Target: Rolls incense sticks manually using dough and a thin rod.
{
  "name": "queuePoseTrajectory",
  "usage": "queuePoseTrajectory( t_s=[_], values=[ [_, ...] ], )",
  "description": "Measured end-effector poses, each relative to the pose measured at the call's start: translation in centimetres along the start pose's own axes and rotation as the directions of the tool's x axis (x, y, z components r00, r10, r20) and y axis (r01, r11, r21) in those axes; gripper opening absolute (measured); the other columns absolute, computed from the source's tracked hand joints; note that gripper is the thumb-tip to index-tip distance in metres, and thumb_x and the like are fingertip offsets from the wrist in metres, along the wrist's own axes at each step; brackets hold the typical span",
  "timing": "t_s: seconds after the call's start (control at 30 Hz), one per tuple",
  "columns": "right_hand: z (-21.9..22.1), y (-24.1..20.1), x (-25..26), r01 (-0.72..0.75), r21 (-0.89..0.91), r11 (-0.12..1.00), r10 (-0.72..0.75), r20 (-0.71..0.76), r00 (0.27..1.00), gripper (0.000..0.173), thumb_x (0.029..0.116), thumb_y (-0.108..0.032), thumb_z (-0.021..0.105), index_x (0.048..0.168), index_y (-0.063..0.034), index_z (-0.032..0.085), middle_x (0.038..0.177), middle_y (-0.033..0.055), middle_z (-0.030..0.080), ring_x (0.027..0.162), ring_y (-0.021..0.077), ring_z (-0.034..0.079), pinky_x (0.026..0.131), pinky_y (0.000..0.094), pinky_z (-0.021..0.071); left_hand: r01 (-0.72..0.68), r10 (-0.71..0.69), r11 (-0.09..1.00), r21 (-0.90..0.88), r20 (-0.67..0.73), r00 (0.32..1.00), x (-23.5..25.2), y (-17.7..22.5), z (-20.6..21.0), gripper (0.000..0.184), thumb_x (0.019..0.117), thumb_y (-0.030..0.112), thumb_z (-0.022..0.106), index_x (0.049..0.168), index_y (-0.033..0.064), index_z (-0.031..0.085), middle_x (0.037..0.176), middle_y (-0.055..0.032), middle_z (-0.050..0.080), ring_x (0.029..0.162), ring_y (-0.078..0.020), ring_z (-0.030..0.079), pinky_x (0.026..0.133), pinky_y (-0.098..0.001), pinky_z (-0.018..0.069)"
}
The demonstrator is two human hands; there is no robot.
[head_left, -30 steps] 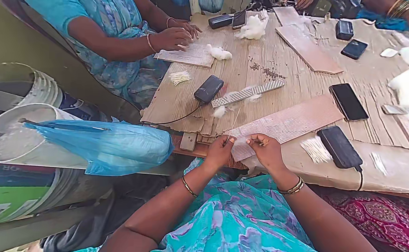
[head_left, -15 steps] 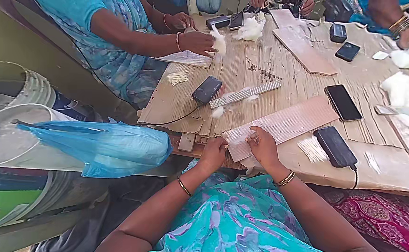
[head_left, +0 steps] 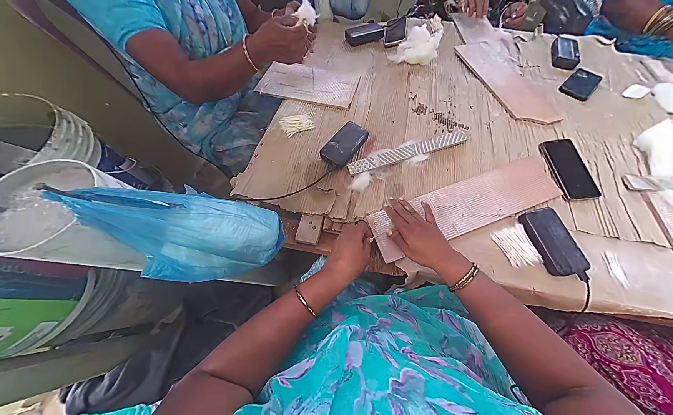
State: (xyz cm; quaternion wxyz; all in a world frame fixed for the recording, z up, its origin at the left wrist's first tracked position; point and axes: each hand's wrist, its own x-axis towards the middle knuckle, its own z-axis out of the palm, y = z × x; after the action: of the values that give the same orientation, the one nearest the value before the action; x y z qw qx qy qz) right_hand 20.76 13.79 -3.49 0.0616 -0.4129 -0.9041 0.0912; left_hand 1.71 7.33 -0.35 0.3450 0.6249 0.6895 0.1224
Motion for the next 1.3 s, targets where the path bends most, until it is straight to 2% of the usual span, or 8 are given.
queuePoseTrajectory(
  t_s=[0.07,0.17,0.43,0.7,0.87,1.0,1.13,1.3],
  values=[
    [0.3,0.1,-0.4,0.02,-0.033,0.999,-0.017,0.105,0.994,0.07,0.1081,-0.054,0.03,0.164,-0.0121,0.025,0.171,0.007,0.021,0.159,0.0252,0.013,0.121,0.0694,-0.0004,0.003,-0.003,1.0,0.029,0.012,1.0,-0.2,0.0,0.0,0.027,0.1083,0.018,0.051,0.126,0.0005,0.063,0.129,-0.0206,0.061,0.122,-0.0332,0.061,0.106,-0.0491,0.0489],
    [-0.1,0.3,-2.5,0.056,-0.055,0.997,-0.045,0.193,0.98,0.079,0.1054,-0.062,0.027,0.165,-0.01,0.021,0.172,0.008,0.016,0.16,0.0235,0.01,0.122,0.0674,-0.0032,-0.005,0.001,0.999,0.053,0.08,0.997,-0.7,0.1,-0.1,0.03,0.1091,0.02,0.049,0.125,0.0007,0.065,0.126,-0.0191,0.065,0.12,-0.031,0.063,0.106,-0.0484,0.0484],
    [-1.7,0.4,-10.1,0.137,-0.018,0.99,-0.129,0.245,0.961,0.081,0.1044,-0.065,0.023,0.162,-0.0078,0.029,0.169,0.0099,0.028,0.156,0.0279,0.026,0.118,0.0741,0.0069,-0.06,0.034,0.996,0.063,0.348,0.937,-2.1,0.6,0.1,0.034,0.1111,0.022,0.044,0.127,-0.0009,0.062,0.121,-0.0205,0.066,0.116,-0.0323,0.063,0.103,-0.0507,0.0476],
    [-3.0,1.9,-4.4,-0.039,-0.104,0.994,0.035,-0.047,0.998,0.077,0.1065,-0.058,0.025,0.161,-0.0046,0.029,0.169,0.012,0.025,0.158,0.0288,0.021,0.12,0.0715,0.0054,0.011,-0.004,0.998,-0.056,0.12,0.993,-1.1,-0.2,-1.3,0.03,0.1103,0.019,0.046,0.124,-0.0004,0.064,0.116,-0.0198,0.068,0.111,-0.031,0.066,0.101,-0.05,0.0496],
    [-0.7,0.4,0.6,0.112,-0.117,0.987,-0.104,0.075,0.992,0.073,0.1074,-0.055,0.031,0.163,-0.0078,0.025,0.17,0.0096,0.023,0.159,0.0254,0.016,0.123,0.0671,0.0012,0.005,-0.008,0.999,0.043,0.066,0.998,-0.1,-0.9,-1.0,0.03,0.1097,0.019,0.047,0.125,0.0014,0.066,0.128,-0.0187,0.065,0.123,-0.0315,0.062,0.107,-0.0505,0.0474],
    [0.3,0.0,-0.2,0.124,-0.101,0.987,-0.105,0.177,0.979,0.078,0.1057,-0.061,0.027,0.164,-0.0098,0.022,0.172,0.0078,0.018,0.16,0.0231,0.01,0.122,0.0675,-0.0029,-0.022,0.017,0.997,0.072,0.07,0.997,-0.3,-1.0,-0.9,0.03,0.1093,0.02,0.048,0.125,0.002,0.066,0.126,-0.0186,0.066,0.122,-0.0319,0.063,0.106,-0.0513,0.0485],
    [0.1,-0.7,-5.1,0.157,-0.058,0.986,-0.14,0.229,0.963,0.084,0.1034,-0.068,0.018,0.164,-0.0094,0.023,0.171,0.0082,0.02,0.159,0.0238,0.015,0.122,0.0688,0.001,-0.079,0.06,0.994,0.077,0.222,0.973,-0.9,-0.7,-0.9,0.03,0.1092,0.021,0.048,0.124,0.0017,0.066,0.119,-0.0188,0.068,0.116,-0.0326,0.065,0.103,-0.0535,0.0487],
    [-1.2,-0.8,-9.3,0.194,0.004,0.981,-0.19,0.233,0.954,0.08,0.1049,-0.064,0.021,0.161,-0.0084,0.03,0.168,0.0097,0.03,0.156,0.0272,0.027,0.119,0.0732,0.0058,-0.14,0.088,0.985,0.102,0.405,0.91,-1.4,0.2,-0.5,0.031,0.1098,0.02,0.046,0.125,-0.0003,0.064,0.119,-0.0211,0.067,0.115,-0.0343,0.063,0.101,-0.0542,0.0476]
  ],
)
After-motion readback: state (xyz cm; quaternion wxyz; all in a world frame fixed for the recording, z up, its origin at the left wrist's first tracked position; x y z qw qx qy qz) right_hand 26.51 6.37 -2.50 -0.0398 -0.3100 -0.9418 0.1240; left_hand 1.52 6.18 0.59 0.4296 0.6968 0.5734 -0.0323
